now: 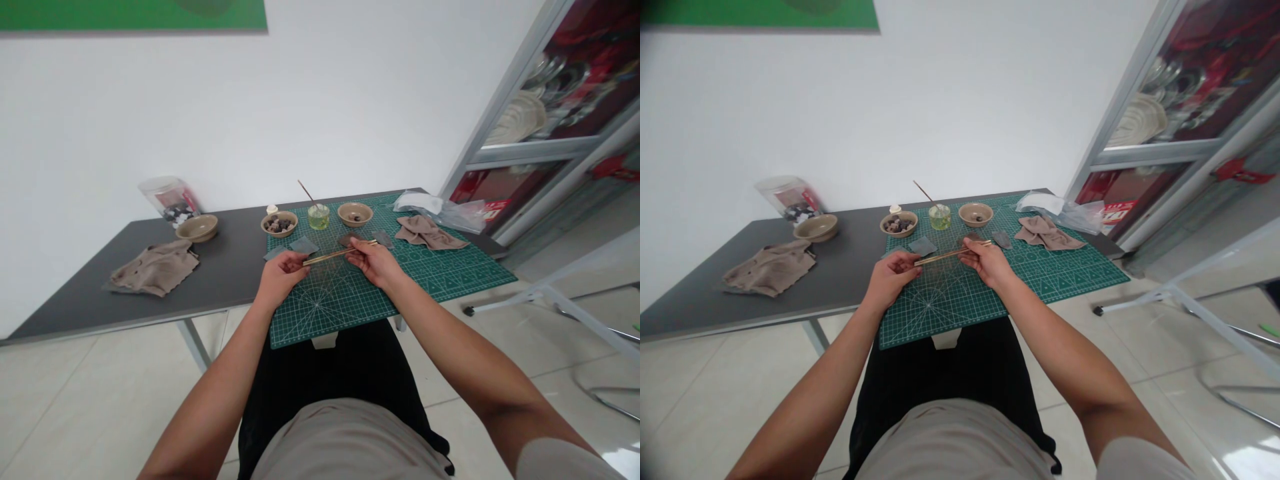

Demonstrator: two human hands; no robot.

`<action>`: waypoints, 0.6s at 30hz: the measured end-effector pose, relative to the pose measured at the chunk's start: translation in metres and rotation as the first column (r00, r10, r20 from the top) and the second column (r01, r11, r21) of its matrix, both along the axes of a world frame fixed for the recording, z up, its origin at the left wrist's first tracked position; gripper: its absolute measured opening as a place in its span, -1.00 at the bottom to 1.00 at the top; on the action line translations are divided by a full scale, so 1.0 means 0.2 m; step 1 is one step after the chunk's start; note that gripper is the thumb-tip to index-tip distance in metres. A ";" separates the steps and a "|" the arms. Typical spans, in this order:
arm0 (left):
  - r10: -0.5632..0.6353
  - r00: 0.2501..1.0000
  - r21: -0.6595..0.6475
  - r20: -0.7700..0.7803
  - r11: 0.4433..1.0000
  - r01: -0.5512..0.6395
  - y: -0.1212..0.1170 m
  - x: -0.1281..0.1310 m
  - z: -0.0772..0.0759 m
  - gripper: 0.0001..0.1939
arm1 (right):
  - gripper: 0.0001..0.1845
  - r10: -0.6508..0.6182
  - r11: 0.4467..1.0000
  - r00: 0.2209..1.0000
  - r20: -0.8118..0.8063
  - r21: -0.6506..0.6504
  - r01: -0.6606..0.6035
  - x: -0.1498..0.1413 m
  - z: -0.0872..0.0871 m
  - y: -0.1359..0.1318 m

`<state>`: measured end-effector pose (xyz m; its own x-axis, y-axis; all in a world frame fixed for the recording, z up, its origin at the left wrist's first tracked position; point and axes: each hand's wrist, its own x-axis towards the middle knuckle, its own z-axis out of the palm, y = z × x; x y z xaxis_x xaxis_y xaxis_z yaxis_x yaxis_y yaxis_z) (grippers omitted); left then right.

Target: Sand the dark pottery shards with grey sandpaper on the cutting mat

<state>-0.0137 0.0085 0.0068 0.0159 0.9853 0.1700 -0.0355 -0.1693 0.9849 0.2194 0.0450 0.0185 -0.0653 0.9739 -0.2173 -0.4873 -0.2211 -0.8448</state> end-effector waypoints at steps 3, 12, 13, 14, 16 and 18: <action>0.009 1.000 0.012 0.004 1.000 -0.009 0.00 0.00 0.00 -0.64 | -0.83 -0.019 0.999 1.000 -0.011 0.030 0.019 -0.01 -0.01 0.01; 0.080 0.996 -0.018 -0.047 0.997 -0.081 0.01 0.00 0.00 -0.64 | -0.85 -0.058 0.993 0.998 0.005 0.106 0.057 0.03 0.06 0.07; 0.080 0.995 -0.021 -0.057 0.996 -0.081 0.01 0.00 0.00 -0.64 | -0.84 -0.103 0.985 0.995 0.000 0.136 0.102 0.04 0.10 0.10; 0.077 0.995 -0.024 -0.069 0.997 -0.079 0.01 0.00 0.00 -0.64 | -0.84 -0.155 0.974 0.988 -0.001 0.167 0.153 0.05 0.13 0.13; 0.070 0.993 -0.028 -0.095 0.997 -0.073 0.01 0.00 0.00 -0.64 | -0.81 -0.233 0.943 0.972 0.008 0.244 0.224 0.06 0.21 0.21; 0.069 0.991 -0.031 -0.117 0.997 -0.073 0.01 0.00 0.01 -0.64 | -0.77 -0.311 0.904 0.949 0.044 0.323 0.281 0.06 0.28 0.29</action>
